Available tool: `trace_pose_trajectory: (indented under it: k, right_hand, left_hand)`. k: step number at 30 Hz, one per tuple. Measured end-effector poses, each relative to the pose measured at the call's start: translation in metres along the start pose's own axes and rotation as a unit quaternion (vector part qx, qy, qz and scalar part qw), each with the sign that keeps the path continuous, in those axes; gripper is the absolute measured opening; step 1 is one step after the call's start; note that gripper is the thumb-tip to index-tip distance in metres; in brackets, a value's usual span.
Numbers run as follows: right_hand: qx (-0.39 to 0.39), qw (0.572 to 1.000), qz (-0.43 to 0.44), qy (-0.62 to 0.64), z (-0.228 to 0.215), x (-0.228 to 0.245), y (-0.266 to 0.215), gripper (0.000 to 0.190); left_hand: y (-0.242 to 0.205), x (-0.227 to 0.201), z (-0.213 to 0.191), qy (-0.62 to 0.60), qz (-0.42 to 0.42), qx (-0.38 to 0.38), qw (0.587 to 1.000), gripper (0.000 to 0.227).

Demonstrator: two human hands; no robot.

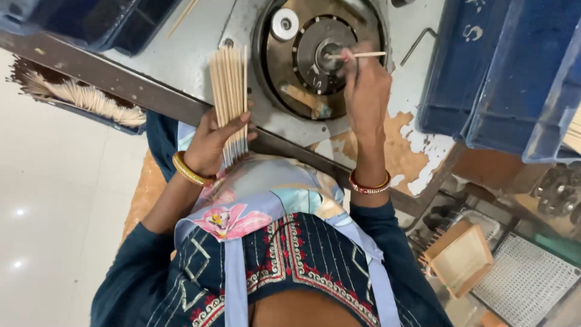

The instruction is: Inserting thin wooden sticks one by one into a rotating machinery component.

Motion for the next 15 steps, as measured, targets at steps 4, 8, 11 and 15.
trace_pose_trajectory:
  k: [4,8,11,15]
  right_hand:
    - [-0.021,0.989,-0.13,0.073,-0.008,0.022,0.015,0.016]
    - [-0.066,0.965,0.044,0.251,-0.033,0.06,-0.006,0.022]
    - [0.074,0.971,0.036,0.226,-0.043,0.092,-0.022,0.021]
    - [0.11,0.976,0.048,0.181,-0.062,0.046,-0.024,0.028]
  left_hand:
    - [-0.002,-0.007,0.009,-0.031,0.004,0.02,0.999,0.039]
    - [-0.011,-0.01,0.026,0.057,0.099,0.049,0.992,0.034]
    - [-0.016,-0.026,0.031,0.128,0.23,0.102,0.959,0.026]
    - [-0.002,-0.036,0.042,0.252,0.233,0.15,0.927,0.041]
Point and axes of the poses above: each hand's wrist, its own y-axis towards the middle knuckle, its own z-axis out of the palm, x = y × z, the point moved 3 cm from there along y, towards the middle knuckle, and after that the axes turned 12 degrees about -x, right-handed, at the moved point
